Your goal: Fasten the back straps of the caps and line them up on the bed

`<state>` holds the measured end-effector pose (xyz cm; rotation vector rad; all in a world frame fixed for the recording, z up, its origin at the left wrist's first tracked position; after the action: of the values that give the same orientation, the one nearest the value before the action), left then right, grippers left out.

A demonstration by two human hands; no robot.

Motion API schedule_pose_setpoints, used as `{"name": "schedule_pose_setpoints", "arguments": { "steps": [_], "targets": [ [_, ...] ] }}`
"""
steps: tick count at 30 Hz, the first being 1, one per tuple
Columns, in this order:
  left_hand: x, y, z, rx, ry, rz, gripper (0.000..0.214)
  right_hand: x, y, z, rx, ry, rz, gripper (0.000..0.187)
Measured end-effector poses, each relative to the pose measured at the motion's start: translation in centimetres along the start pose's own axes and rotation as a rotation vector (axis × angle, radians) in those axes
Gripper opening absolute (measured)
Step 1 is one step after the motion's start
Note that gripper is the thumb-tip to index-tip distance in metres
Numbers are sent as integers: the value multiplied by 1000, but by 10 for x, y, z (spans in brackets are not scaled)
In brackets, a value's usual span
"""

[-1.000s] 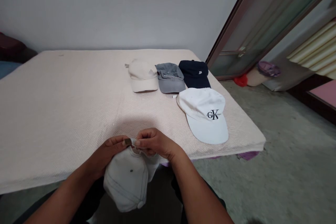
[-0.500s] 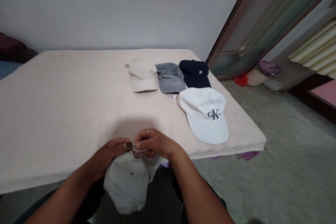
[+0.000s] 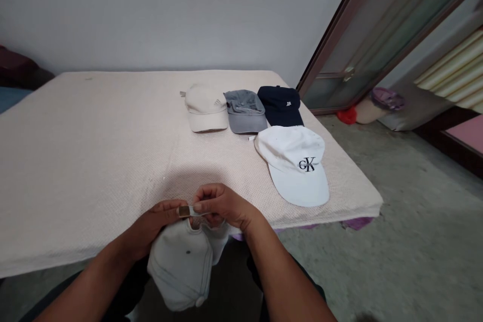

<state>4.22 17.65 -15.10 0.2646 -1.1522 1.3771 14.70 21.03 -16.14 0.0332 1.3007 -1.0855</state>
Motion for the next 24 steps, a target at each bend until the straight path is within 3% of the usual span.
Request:
{"name": "schedule_pose_setpoints", "arguments": {
  "steps": [14, 24],
  "targets": [
    [-3, -2, -1, -4, -1, -62, 23, 3, -3, 1, -22, -23, -12, 19],
    [0, -9, -1, -27, 0, 20, 22, -5, -12, -1, -10, 76, -10, 26]
  ]
}}
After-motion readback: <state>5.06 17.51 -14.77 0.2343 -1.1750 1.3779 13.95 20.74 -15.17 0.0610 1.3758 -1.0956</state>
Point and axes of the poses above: each hand's wrist, its own z-axis away from the middle knuckle, its own y-axis out of the back of the hand, x = y × z, the point moved 7 cm from there along -z, towards the middle knuckle, and after that the axes turned 3 degrees about -y, right-handed, at the moved point
